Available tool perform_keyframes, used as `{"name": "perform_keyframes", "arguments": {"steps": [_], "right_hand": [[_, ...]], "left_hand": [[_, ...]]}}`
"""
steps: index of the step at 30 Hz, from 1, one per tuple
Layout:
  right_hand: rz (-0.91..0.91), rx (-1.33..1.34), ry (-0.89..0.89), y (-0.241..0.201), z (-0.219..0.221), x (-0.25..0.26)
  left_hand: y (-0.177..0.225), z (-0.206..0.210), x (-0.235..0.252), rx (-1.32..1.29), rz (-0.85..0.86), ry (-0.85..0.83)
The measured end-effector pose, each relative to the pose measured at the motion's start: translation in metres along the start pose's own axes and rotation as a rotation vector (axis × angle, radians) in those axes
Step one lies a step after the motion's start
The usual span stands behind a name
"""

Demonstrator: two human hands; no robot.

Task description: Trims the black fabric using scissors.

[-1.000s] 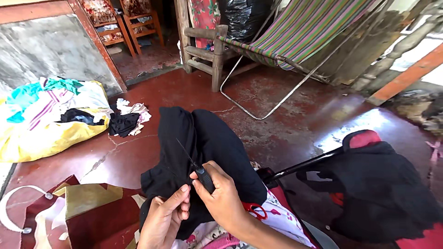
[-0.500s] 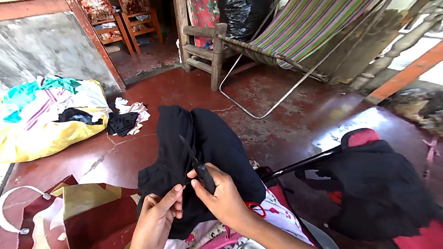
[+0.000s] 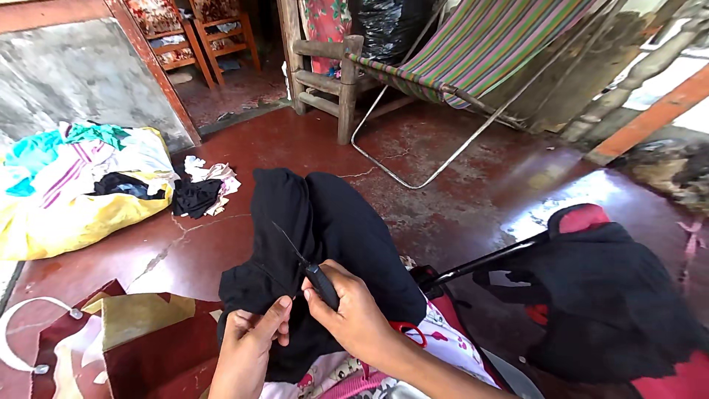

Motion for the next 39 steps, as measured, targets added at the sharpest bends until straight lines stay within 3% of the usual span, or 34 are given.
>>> {"name": "perform_keyframes", "arguments": {"steps": [8,13,24,29,39], "right_hand": [[-0.130,-0.319,0.086,-0.005,-0.002,-0.003],[-0.189,-0.351,0.095,-0.010,-0.002,-0.004],[0.013,-0.119,-0.088,-0.020,-0.005,-0.017],[-0.016,-0.125,-0.163,-0.031,-0.009,-0.035],[0.074,-0.310,-0.240,-0.037,-0.009,-0.047]], "left_hand": [[0.005,-0.002,0.001,0.257,0.103,-0.022],[0.006,-0.002,0.001,0.303,0.145,-0.044],[0.007,-0.003,0.001,0.090,0.179,-0.068],[0.014,-0.003,-0.001,0.074,0.182,-0.060],[0.028,-0.030,0.001,0.484,0.125,0.096]]}}
Point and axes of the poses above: each hand's wrist, its own x-axis towards the middle knuckle, its own z-axis out of the palm, y = z × x, the point moved 7 cm from there along x, towards the middle knuckle, and after that the axes turned 8 degrees about x, right-handed, at the moved point
